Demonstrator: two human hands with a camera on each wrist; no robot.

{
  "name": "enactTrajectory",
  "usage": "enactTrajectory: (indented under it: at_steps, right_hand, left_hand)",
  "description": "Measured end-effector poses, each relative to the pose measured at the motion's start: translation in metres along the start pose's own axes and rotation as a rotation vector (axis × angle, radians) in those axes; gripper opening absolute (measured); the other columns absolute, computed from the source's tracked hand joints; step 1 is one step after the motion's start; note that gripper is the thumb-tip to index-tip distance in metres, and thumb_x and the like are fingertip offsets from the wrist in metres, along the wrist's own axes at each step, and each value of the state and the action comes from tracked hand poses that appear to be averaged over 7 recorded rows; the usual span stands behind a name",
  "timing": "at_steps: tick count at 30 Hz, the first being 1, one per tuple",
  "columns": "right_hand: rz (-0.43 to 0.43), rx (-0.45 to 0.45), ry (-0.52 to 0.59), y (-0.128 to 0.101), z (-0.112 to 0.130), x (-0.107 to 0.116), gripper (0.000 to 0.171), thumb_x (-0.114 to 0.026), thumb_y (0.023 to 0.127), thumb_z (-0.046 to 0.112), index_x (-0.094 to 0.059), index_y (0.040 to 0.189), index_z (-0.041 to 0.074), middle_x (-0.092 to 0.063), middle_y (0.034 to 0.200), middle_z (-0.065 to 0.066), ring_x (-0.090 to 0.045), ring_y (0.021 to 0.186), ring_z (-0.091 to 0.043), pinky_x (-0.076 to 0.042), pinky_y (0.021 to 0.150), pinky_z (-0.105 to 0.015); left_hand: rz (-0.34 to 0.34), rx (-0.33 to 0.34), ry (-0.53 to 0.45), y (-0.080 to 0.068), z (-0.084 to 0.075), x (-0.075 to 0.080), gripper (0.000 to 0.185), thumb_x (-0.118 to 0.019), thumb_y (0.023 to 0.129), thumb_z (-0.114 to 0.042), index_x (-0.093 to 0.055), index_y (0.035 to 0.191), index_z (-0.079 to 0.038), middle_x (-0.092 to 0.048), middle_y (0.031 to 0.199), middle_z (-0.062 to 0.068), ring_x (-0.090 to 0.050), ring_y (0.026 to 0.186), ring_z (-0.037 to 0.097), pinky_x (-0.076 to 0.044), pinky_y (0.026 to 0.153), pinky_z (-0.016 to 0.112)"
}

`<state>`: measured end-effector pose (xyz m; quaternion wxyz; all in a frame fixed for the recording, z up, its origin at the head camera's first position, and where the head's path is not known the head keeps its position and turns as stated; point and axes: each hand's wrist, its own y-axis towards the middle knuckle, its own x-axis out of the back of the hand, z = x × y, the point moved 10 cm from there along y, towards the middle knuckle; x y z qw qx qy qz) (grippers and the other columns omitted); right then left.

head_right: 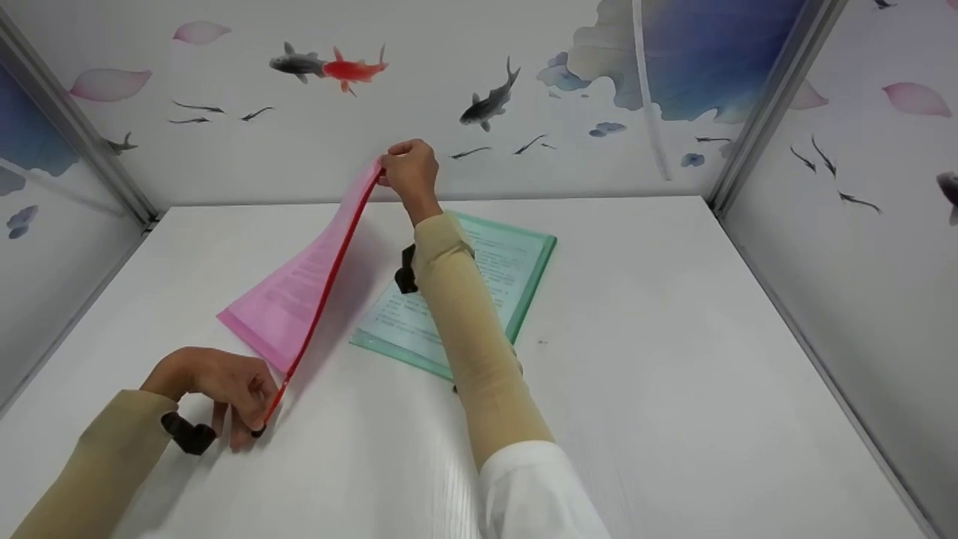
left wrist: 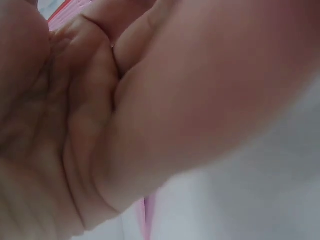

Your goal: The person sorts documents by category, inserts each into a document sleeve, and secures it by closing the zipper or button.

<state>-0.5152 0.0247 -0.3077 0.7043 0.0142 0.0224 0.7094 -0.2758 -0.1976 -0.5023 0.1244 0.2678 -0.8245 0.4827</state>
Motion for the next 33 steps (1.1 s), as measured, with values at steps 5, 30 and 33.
enactTrajectory:
  at_steps: [5,30,33]
  right_hand:
    - [-0.003,0.004,0.009,0.000,-0.009,0.001,0.028,-0.063,0.097,0.007,-0.058,0.124,-0.003,-0.070,0.113,-0.019,-0.075,0.089,-0.022,-0.061,0.084,-0.030]
    - [0.365,0.082,-0.142,-0.033,-0.037,0.017,0.045,-0.055,0.103,0.023,-0.051,0.143,0.002,-0.050,0.149,-0.015,-0.048,0.141,-0.027,-0.042,0.116,-0.040]
    - [0.359,0.134,-0.186,-0.044,-0.033,0.023,0.044,-0.056,0.103,0.027,-0.054,0.142,0.006,-0.053,0.147,-0.012,-0.050,0.138,-0.025,-0.043,0.116,-0.041]
  left_hand:
    - [-0.009,0.037,0.012,0.001,0.004,0.004,0.015,-0.076,0.086,-0.027,-0.076,0.089,-0.012,-0.078,0.083,0.010,-0.077,0.074,0.022,-0.060,0.065,0.031]
    - [-0.408,-0.015,-0.068,-0.005,-0.029,0.075,0.036,-0.061,0.099,-0.035,-0.070,0.113,-0.003,-0.076,0.093,0.011,-0.073,0.075,0.020,-0.062,0.072,0.033]
    - [-0.496,-0.049,-0.109,-0.010,-0.034,0.088,0.043,-0.060,0.099,-0.036,-0.065,0.121,0.000,-0.076,0.102,0.016,-0.074,0.080,0.023,-0.062,0.074,0.034]
